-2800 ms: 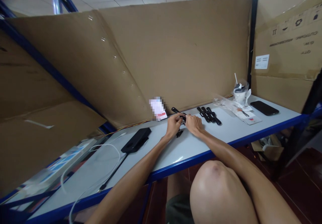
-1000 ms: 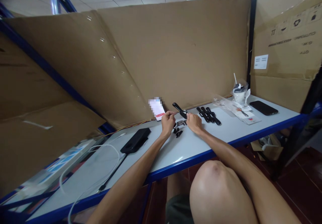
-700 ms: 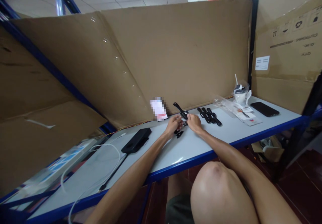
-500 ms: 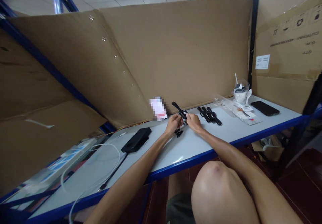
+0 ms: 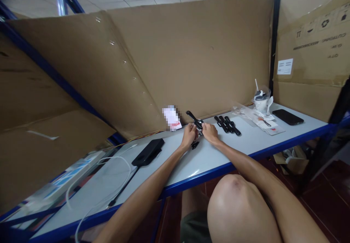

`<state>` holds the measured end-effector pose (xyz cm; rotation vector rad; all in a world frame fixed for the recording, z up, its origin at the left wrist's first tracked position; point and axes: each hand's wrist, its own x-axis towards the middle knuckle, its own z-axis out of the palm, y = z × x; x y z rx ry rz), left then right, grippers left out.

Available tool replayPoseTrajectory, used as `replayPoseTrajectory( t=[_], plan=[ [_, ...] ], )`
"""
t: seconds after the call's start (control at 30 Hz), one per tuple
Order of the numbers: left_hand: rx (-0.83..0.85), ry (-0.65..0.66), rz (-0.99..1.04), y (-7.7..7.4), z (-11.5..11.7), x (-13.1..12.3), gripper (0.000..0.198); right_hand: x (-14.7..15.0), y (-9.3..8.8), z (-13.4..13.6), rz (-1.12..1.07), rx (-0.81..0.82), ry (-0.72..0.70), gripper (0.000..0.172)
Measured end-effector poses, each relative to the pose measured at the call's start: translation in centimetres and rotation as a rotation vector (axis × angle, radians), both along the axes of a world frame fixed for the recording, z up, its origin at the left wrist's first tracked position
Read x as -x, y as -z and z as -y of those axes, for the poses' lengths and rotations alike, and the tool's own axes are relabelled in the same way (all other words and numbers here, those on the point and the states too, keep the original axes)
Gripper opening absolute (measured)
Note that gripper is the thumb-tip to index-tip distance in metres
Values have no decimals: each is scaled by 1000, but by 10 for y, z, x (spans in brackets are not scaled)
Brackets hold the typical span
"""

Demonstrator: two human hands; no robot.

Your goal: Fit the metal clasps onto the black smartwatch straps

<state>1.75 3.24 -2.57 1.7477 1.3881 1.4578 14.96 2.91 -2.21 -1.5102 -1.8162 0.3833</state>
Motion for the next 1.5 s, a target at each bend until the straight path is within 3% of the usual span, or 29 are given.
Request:
replayPoseTrajectory(
  t=[0.13,0.37,0.53,0.8,1.03,1.3,1.4,1.5],
  plan=[
    [-141,-179,-277,-8,6,6,22,-2,-2,3,119,18,81,47],
    [-113,-95,-399,-13,11,1,28,0,-9,21,313,-23,55,43],
    [-141,-49,-406,-13,11,3,10,2,-10,25,370,-45,9,41],
    [-213,-112,-949,-21,17,13,23,1,-9,23,372,-46,11,40],
    [-244,-58,-1237,-21,10,23,36,-1,-5,17,337,-20,-27,42],
    [-250,9,-1212,-15,3,27,38,-3,-2,12,302,-2,-56,45],
    [-260,-80,-1055,-18,6,26,34,-8,-10,9,287,-34,3,45],
    [-243,-226,-886,-23,9,30,36,-27,-22,3,264,-53,159,47]
  ],
)
